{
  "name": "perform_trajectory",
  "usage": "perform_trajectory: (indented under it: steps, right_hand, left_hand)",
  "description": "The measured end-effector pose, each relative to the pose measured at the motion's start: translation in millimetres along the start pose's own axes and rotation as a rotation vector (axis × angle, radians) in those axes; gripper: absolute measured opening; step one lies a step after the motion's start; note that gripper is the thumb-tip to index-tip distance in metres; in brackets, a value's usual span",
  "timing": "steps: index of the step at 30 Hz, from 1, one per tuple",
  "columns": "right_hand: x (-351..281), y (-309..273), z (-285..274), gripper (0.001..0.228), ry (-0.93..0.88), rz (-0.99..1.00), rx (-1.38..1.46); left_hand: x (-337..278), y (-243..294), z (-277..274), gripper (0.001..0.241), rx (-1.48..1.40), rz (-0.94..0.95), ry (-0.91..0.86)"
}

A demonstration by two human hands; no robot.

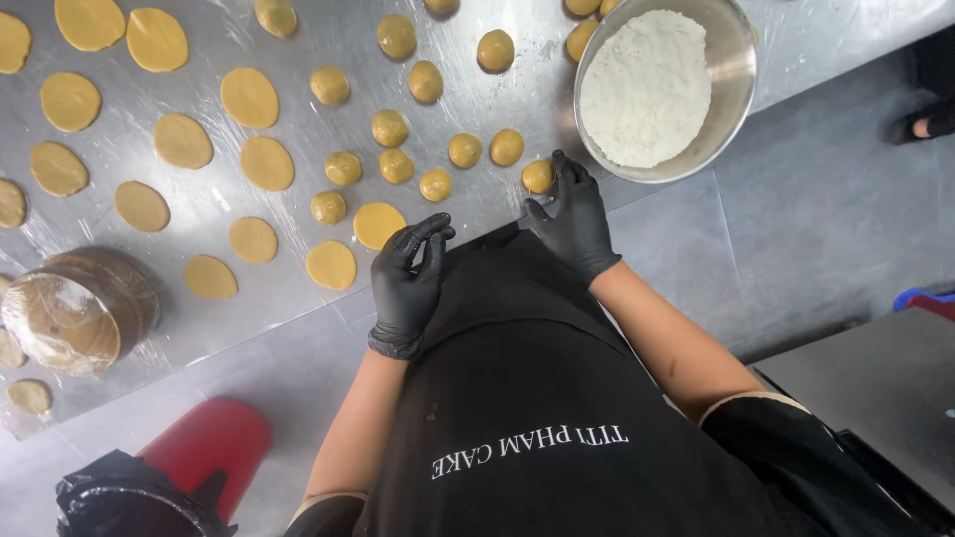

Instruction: The recorder is coating small balls of dough in starch or flour and placing them on a tray.

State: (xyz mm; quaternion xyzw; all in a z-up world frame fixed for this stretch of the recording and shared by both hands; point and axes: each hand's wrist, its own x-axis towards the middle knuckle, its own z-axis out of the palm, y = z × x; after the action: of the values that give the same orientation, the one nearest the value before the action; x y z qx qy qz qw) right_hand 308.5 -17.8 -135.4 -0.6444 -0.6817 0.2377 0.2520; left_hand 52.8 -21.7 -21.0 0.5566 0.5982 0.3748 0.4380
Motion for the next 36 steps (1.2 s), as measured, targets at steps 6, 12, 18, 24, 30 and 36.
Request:
perform_trajectory:
  steps: [6, 12, 18, 24, 30, 36]
  right_hand:
    - [20, -3, 9, 0.092, -0.052, 0.146, -0.075]
    - [19, -5, 12, 0.073, -0.062, 0.099, -0.100]
    - [9, -7, 28, 0.063, 0.047, 0.085, -0.069]
    - [0, -32, 30, 0.059, 0.099, 0.019, -0.162]
    - [-7, -86, -12, 0.063, 0.205, -0.059, 0.079]
    - [-4, -113, -57, 0.068, 0.095, -0.176, 0.174]
  left_hand:
    - [-6, 3, 3, 0.020, 0.072, 0.044, -0.032]
    - [8, 8, -3, 0.021, 0.081, 0.166, -0.067]
    - [5, 0, -28, 0.024, 0.098, 0.197, -0.133]
    - [7, -3, -41, 0.024, 0.089, 0.150, -0.203]
    - [11, -45, -14, 0.037, -0.257, -0.276, -0.490]
    - [24, -57, 34, 0.049, -0.841, -0.581, -0.526]
